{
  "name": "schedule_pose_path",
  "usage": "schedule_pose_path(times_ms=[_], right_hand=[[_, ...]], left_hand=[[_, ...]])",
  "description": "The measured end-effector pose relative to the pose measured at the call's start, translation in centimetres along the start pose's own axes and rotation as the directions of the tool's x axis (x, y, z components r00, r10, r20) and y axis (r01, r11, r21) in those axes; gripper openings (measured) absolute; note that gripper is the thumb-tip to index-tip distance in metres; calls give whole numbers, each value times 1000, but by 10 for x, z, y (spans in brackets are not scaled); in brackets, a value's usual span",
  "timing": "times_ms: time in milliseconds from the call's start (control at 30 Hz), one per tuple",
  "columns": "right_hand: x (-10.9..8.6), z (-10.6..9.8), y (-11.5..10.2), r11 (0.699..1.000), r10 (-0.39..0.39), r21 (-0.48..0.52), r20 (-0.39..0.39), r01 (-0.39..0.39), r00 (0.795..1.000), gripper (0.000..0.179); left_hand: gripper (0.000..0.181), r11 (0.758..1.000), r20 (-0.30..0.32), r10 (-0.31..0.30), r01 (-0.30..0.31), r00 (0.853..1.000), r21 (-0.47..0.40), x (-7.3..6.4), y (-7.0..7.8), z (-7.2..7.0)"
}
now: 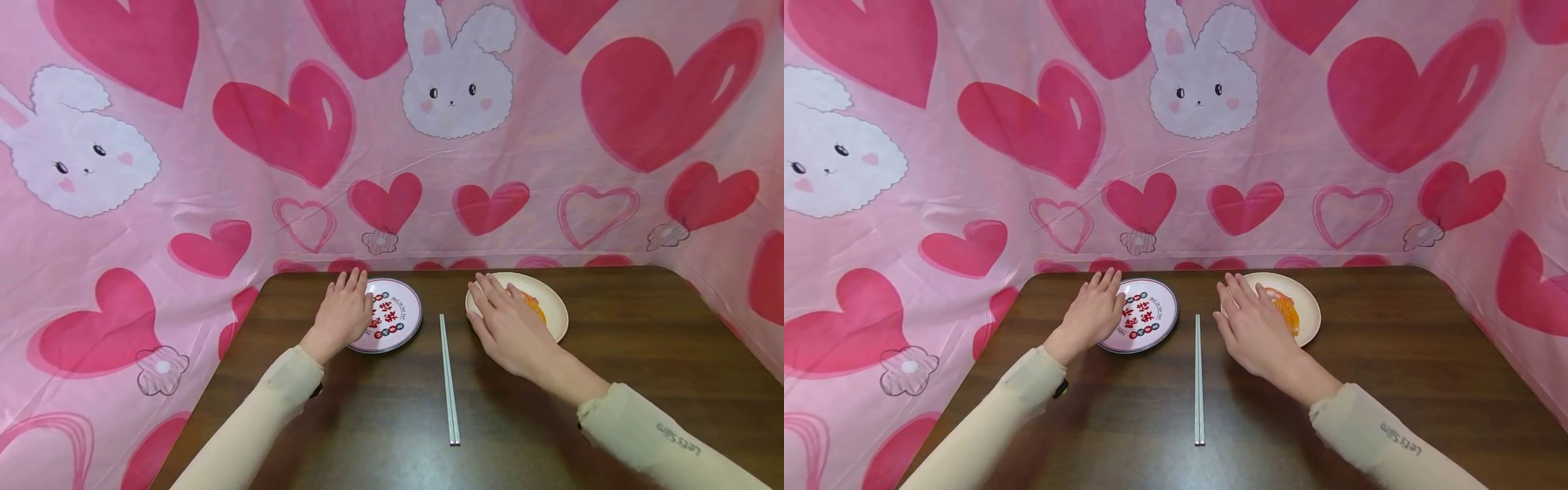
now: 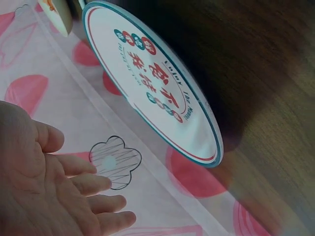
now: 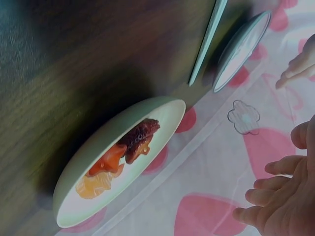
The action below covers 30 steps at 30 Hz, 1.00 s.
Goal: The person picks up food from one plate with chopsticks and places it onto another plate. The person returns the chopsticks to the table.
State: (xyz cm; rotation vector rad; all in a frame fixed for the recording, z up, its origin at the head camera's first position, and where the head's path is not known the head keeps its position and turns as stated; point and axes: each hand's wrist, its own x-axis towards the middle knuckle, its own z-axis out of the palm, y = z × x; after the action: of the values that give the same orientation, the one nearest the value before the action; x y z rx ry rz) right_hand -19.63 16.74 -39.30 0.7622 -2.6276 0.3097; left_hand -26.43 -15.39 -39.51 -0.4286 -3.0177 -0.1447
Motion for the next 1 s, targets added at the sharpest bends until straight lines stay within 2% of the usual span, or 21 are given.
schedule_pose_path(times_ms=[300,467,767,1000], right_hand=[[-7,7,-10,1000,17,18,43,-17,999,60],[-10,11,-17,999,22,33,62,-24,998,60],[-16,17,-25,999,-1,34,107,-3,994,59],[-21,24,-30,999,-31,25,103,28,994,57]], left_hand=[[61,1000,-10,0,0,1000,3,-4,-3,5],[62,1000,13,-13,13,1000,-1,-6,-6,7],[61,999,1,-26,26,1000,-29,-8,-13,12],[61,999,4,-33,33,999,-8,-8,-15,15]])
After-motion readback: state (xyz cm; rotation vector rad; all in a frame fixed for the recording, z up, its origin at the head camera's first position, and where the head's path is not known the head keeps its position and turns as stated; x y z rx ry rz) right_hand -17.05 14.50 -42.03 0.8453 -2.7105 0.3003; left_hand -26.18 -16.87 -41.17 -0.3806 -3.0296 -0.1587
